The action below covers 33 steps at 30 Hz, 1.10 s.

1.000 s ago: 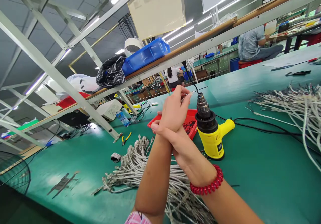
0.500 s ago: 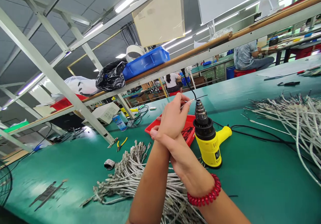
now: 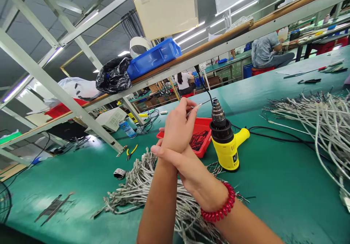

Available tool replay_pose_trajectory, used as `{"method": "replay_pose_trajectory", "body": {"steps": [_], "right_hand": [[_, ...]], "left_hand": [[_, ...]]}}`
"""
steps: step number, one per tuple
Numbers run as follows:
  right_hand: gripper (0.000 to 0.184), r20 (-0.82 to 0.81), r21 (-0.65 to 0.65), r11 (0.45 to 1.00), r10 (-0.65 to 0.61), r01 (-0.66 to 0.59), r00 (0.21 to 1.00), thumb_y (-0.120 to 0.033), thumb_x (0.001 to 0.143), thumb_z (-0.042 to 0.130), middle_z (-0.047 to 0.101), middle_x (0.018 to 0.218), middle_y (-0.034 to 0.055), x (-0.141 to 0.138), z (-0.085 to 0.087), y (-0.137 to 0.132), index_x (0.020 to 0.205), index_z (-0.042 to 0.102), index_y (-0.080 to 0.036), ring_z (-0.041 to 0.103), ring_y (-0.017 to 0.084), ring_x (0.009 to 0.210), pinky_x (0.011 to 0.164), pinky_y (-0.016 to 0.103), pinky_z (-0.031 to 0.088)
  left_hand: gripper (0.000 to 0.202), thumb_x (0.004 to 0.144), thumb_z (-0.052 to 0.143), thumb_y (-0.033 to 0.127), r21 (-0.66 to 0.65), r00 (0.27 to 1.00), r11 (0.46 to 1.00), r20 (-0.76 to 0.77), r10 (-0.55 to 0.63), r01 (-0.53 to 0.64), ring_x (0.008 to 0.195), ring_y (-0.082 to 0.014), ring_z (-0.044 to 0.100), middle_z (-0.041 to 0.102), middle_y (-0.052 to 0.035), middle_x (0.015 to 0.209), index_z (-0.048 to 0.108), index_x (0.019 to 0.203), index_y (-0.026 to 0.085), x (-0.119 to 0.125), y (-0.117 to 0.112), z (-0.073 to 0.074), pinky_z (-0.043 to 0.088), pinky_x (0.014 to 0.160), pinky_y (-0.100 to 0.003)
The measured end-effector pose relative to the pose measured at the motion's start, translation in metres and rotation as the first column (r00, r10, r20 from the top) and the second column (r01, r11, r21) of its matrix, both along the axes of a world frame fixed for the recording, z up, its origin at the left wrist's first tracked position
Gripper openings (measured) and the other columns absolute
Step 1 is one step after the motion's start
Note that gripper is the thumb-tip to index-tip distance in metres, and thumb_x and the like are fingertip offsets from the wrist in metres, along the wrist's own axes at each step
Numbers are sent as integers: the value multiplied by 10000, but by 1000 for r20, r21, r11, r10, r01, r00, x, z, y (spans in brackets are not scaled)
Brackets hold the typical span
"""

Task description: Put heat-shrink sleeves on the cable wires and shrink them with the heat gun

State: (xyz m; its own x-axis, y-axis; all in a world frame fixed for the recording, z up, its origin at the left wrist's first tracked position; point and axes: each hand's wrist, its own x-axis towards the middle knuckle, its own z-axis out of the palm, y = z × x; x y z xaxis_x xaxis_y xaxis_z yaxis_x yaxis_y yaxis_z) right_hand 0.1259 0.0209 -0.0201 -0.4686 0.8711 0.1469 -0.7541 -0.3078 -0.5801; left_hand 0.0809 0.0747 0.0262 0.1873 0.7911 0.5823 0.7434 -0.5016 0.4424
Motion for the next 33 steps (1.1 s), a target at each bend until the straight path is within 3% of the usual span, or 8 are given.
{"method": "replay_pose_trajectory", "body": {"steps": [5,11,22,33], "right_hand": [[699,-2,42,999,27,-27,1000,-304,560,881,647,888,10,-1,-1,-1,1186,582,-216,609,190,900,841,315,476],[700,-11,30,999,44,-43,999,-275,562,876,654,875,19,-2,0,-1,1188,574,-188,608,183,859,794,306,485],[679,11,21,1000,21,-22,1000,-276,572,852,676,945,25,8,-1,6,1193,588,-198,616,198,953,871,325,475],[711,6,-46,998,-52,53,999,-287,541,878,658,974,21,15,1,16,1188,601,-192,602,150,857,762,247,485]], "left_hand": [[62,943,488,241,36,996,998,-69,54,-52,761,-163,613,666,-20,926,532,957,200,-2,-4,2,416,654,-299],[41,944,485,219,55,996,997,-66,61,-58,902,-188,620,663,-19,958,520,938,199,-5,-6,0,434,802,-337],[48,946,479,227,59,992,996,-100,71,-66,883,-209,633,675,-39,966,516,937,199,6,4,1,436,765,-349],[26,942,489,204,44,989,998,-138,47,-41,860,-208,634,673,-49,958,512,949,194,20,16,-1,432,742,-336]]}}
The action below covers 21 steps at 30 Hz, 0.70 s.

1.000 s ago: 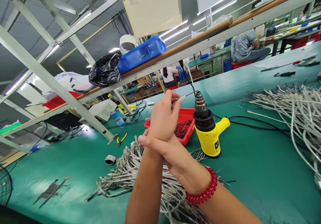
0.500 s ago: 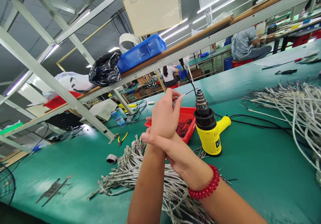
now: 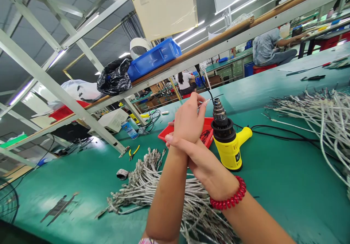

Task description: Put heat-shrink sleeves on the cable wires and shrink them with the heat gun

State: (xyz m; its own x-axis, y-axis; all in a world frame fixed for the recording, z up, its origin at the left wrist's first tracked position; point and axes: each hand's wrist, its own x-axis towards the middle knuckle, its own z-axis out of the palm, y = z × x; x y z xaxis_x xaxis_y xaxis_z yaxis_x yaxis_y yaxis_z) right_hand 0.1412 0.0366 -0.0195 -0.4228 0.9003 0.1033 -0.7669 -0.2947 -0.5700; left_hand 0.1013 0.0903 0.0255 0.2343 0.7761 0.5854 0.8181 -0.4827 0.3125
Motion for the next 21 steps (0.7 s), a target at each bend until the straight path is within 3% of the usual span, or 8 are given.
{"method": "replay_pose_trajectory", "body": {"steps": [4,10,21], "right_hand": [[638,-36,15,1000,-16,17,999,-284,548,882,649,952,8,2,0,2,1123,619,-195,597,130,818,748,235,488],[603,-38,-12,1000,-22,22,999,-267,542,881,656,969,7,3,1,3,1089,635,-199,599,124,786,740,241,496],[617,9,37,999,-24,24,1000,-275,546,866,650,949,8,4,0,1,1118,642,-220,602,149,842,766,248,495]], "left_hand": [[30,946,490,222,-5,1000,1000,-22,8,-8,803,-206,622,673,-44,912,509,951,200,6,2,2,407,675,-324],[18,937,513,206,3,1000,1000,11,-17,17,875,-215,636,672,-45,930,505,925,196,7,3,2,440,749,-333],[58,941,511,244,54,999,998,-23,33,-31,724,-175,559,617,-22,815,537,971,201,8,-4,6,401,673,-293]]}}
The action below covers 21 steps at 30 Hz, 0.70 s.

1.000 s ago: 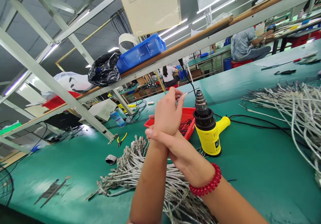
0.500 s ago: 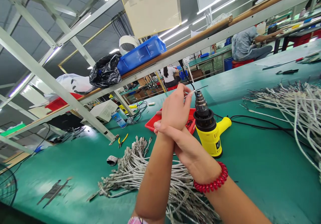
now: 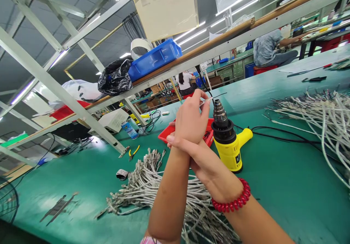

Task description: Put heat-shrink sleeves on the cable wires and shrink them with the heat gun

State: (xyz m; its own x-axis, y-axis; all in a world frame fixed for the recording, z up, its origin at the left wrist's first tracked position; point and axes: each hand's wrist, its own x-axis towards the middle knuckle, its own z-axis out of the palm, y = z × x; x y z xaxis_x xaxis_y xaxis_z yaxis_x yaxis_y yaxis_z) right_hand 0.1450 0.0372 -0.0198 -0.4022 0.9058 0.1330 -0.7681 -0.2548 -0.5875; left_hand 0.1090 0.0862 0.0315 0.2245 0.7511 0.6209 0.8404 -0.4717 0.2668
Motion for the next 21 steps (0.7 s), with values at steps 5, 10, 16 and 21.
{"method": "replay_pose_trajectory", "body": {"steps": [5,10,16,21], "right_hand": [[553,-8,-4,1000,15,-15,1000,-252,551,850,658,849,-23,0,0,1,1068,653,-238,621,138,799,733,237,500],[545,-12,-6,1000,-8,8,1000,-244,535,849,657,872,-17,1,2,0,1045,659,-217,608,126,777,706,221,496],[551,-11,-22,1000,-19,18,1000,-258,542,850,652,919,-19,0,0,-1,1057,655,-233,599,123,788,678,208,491],[534,-4,-33,999,-18,18,1000,-263,524,860,659,879,-24,0,-1,0,1023,672,-237,601,124,771,658,205,492]], "left_hand": [[65,934,528,234,10,998,998,41,-56,56,820,-178,588,654,-37,913,532,891,185,-2,2,-3,423,722,-291],[120,952,506,255,-5,997,998,44,-68,68,747,-163,584,659,-19,849,524,855,187,-1,3,-3,397,674,-275],[69,965,484,264,-35,999,998,3,-47,47,552,-132,416,539,45,612,495,940,201,1,3,-2,309,606,-272],[51,955,483,244,-55,999,997,-9,-54,53,571,-132,430,548,34,655,486,922,205,2,1,-1,319,599,-269]]}}
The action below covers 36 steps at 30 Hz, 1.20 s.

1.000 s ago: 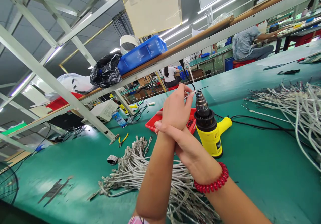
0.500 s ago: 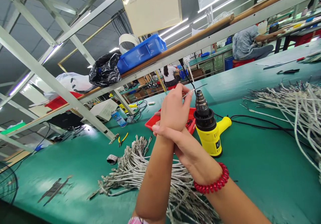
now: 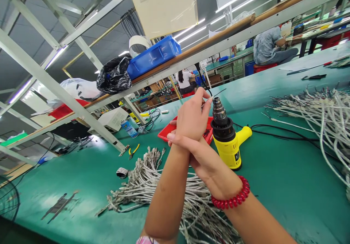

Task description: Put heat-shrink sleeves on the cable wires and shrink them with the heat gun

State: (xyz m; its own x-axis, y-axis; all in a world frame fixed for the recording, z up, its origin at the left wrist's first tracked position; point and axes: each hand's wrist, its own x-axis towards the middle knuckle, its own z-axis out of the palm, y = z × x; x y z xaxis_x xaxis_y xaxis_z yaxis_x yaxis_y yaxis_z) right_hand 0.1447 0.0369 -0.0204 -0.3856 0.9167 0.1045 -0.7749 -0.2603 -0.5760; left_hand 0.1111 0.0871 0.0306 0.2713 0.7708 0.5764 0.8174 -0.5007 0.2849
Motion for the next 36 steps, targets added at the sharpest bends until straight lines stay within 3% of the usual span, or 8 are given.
{"method": "replay_pose_trajectory", "body": {"steps": [5,10,15,21,29,36], "right_hand": [[408,-32,11,1000,14,-14,999,-240,549,844,668,860,-42,0,-2,1,936,720,-284,608,123,766,669,207,501],[391,-54,-14,999,29,-30,998,-200,529,837,668,837,-46,-4,-3,3,892,734,-301,606,130,746,662,212,499],[426,-75,-9,1000,18,-19,997,-225,506,843,666,794,-31,-6,-5,4,914,726,-261,596,132,714,644,217,492],[427,-106,-17,1000,-7,5,994,-213,584,813,650,786,-13,-3,-6,6,987,674,-192,581,128,718,669,227,477],[493,-83,-52,997,-56,52,995,-201,555,830,647,801,-8,-3,-3,6,1015,653,-200,578,144,730,654,249,476],[489,-45,-75,996,-61,57,997,-202,542,836,657,867,-8,-5,-3,5,994,646,-202,602,139,780,710,239,489]], "left_hand": [[50,927,519,245,50,994,995,-54,94,-91,664,-157,524,606,-15,798,498,913,201,2,-3,0,344,613,-281],[90,949,507,264,42,994,996,-65,87,-84,711,-164,559,648,-16,853,512,886,200,-1,-3,0,338,631,-287],[189,998,403,322,14,981,990,-137,139,-138,669,-176,532,628,-15,779,529,921,205,0,1,0,276,596,-292],[325,1018,293,372,-1,974,995,-203,100,-102,581,-165,432,507,1,664,437,779,207,3,11,-6,224,553,-292],[420,1002,313,410,-16,1000,1000,3,2,-2,635,-158,472,512,-12,651,406,655,192,2,16,-11,326,624,-282],[475,988,350,414,-51,993,998,108,50,-45,534,-137,369,435,1,558,371,572,186,-1,17,-14,242,556,-285]]}}
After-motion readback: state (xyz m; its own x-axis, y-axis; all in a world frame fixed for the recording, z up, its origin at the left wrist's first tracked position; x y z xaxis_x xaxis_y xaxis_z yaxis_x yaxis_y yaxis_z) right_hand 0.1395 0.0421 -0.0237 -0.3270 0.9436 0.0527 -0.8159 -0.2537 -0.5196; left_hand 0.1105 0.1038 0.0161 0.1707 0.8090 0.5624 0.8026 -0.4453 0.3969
